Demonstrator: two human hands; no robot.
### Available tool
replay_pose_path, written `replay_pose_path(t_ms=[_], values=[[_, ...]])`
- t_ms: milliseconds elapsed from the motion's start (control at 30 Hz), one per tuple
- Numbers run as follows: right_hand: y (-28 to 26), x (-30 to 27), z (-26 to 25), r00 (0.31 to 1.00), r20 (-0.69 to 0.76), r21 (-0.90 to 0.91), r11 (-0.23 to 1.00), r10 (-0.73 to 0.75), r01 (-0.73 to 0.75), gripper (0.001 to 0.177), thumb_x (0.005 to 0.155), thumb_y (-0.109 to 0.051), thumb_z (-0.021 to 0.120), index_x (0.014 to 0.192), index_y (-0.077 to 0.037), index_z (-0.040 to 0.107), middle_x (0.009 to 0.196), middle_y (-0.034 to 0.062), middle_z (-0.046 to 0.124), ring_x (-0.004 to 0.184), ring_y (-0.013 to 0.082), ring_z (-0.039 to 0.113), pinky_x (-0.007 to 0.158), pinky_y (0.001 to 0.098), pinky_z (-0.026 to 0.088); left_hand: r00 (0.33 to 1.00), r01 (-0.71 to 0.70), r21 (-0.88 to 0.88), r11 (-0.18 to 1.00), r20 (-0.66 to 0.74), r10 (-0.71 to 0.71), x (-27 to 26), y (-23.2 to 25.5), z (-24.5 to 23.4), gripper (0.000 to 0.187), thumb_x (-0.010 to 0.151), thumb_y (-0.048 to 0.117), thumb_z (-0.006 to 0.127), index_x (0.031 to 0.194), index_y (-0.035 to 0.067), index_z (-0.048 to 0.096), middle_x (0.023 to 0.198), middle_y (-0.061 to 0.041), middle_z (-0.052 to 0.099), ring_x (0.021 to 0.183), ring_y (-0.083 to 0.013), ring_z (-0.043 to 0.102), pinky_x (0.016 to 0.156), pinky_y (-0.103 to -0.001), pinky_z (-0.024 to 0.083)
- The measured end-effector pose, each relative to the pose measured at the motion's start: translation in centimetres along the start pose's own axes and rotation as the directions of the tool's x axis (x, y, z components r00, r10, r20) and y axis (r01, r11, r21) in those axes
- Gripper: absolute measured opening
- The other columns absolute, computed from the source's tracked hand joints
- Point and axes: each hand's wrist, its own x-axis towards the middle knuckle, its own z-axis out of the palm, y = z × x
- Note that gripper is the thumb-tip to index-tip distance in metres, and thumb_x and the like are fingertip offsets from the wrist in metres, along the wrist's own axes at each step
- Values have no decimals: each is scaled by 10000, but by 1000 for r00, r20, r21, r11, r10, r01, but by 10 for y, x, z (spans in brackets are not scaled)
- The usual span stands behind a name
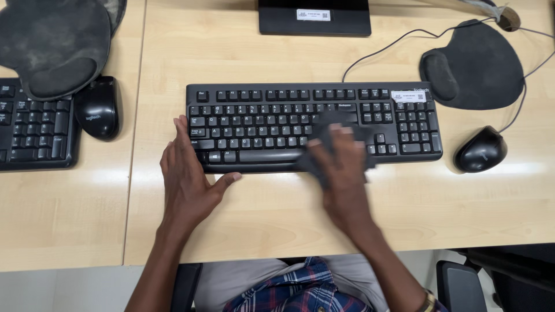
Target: The person wipes the base and screen of a Dell computer monitor using a dark cloth. They then proceed to wipe the surface of a black Logitech keyboard with the same cloth, cleaning the keys and the surrounding area on the desk.
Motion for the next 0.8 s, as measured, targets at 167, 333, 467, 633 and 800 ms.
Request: replay_pose_path(t_ms=[167, 333, 467, 633, 800], values=[[-23, 0, 16, 939, 215, 100, 962, -270, 254, 722, 716, 142, 595, 1307, -263, 684, 1603, 153, 398, 1519, 398, 290, 1236, 620, 195, 1000, 2, -43, 999, -11, -3, 0, 0, -3, 1400, 741, 550, 860, 1600, -13, -91, 1681, -297, 202, 1487, -433, 333, 1201, -575, 208], [48, 9, -31, 991, 45, -66, 989, -127, 130, 621, 797, 143, 607, 1259, -261, 704, 1570, 134, 488, 1530, 396, 331, 1262, 589, 244, 1000, 16, -67, 998, -15, -17, 1, 3, -6, 1412, 727, 498, 897, 1603, -7, -88, 1663, -297, 240, 1492, -432, 333, 1205, -569, 204], [45, 16, -36, 988, -62, -108, 983, 144, -150, 690, 831, 136, 599, 1462, -137, 537, 1621, 273, 369, 1518, 466, 297, 1241, 630, 225, 999, 51, -110, 993, -9, -53, 3, 7, -7, 1430, 696, 465, 922, 1593, -10, -85, 1649, -296, 257, 1487, -426, 327, 1202, -569, 187], [-38, 32, 17, 951, 170, 38, 966, -258, 255, 628, 804, 21, 680, 1380, -223, 619, 1578, 215, 414, 1484, 440, 351, 1204, 626, 271, 999, 41, -119, 992, -11, -43, 3, 4, -9, 1442, 678, 440, 927, 1589, -12, -94, 1655, -294, 247, 1492, -424, 321, 1207, -564, 190], [-34, 57, 16, 880, 202, 70, 903, -429, 424, 498, 815, -18, 722, 1261, -236, 687, 1504, 140, 537, 1448, 388, 448, 1210, 581, 315, 995, 91, -233, 968, 50, -82, 7, -5, -20, 1502, 636, 414, 956, 1599, 22, -129, 1670, -252, 261, 1496, -401, 335, 1189, -573, 225]])
